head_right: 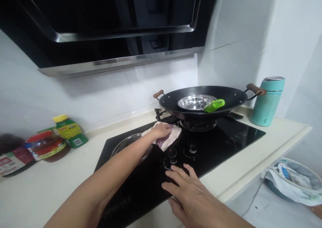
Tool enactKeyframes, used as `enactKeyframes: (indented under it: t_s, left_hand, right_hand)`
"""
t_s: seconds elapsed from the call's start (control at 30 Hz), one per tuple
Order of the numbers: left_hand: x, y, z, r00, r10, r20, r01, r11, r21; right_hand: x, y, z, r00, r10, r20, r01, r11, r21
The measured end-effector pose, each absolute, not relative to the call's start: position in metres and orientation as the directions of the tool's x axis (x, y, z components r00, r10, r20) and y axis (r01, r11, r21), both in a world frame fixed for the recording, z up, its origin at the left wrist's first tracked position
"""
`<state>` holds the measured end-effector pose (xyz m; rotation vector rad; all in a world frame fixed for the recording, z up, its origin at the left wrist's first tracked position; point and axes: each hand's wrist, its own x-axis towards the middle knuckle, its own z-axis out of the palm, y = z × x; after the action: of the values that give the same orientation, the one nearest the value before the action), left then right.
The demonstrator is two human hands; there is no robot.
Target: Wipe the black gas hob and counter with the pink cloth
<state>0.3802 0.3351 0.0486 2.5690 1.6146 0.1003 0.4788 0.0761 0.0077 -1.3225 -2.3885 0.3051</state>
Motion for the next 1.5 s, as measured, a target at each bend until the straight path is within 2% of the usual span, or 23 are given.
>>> enactKeyframes:
  t_s: [0.13,0.37,0.5,0.6,0.83,1.1,1.33,1.5]
  left_hand:
    - [0.37,0.335,0.04,0.399,0.914,0.073,0.908,-0.405,0.11]
    - [0.374,0.345,0.019,0.242,0.97,-0.01,0.961,-0.238,0.143]
    - [0.374,0.352,0.023,0.088,0.996,0.007,0.986,-0.088,0.141]
    - [0.375,0.35,0.023,0.054,0.998,0.022,0.99,-0.057,0.129]
    - [0.381,0.319,0.014,0.163,0.987,-0.005,0.98,-0.161,0.118]
    - [0.356,0.272,0.019,0.302,0.953,-0.006,0.945,-0.298,0.135]
    - [0.332,0.232,0.016,0.347,0.937,0.036,0.921,-0.348,0.174]
    - [0.304,0.198,0.013,0.366,0.929,0.057,0.907,-0.369,0.203]
  right_hand:
    - [0.477,0.077,0.01,-0.469,0.858,0.21,0.773,0.514,-0.372]
    - [0.481,0.077,0.0,-0.471,0.847,0.245,0.782,0.53,-0.328]
    - [0.483,0.079,-0.007,-0.456,0.842,0.288,0.784,0.533,-0.317]
    - [0.484,0.081,-0.01,-0.441,0.841,0.314,0.785,0.531,-0.319]
    - [0.48,0.081,-0.013,-0.427,0.831,0.356,0.791,0.534,-0.298]
    - [0.487,0.08,-0.021,-0.408,0.812,0.417,0.766,0.553,-0.328]
    - [0.489,0.079,-0.03,-0.269,0.802,0.534,0.787,0.502,-0.358]
    - [0.49,0.079,-0.03,-0.279,0.794,0.541,0.788,0.511,-0.344]
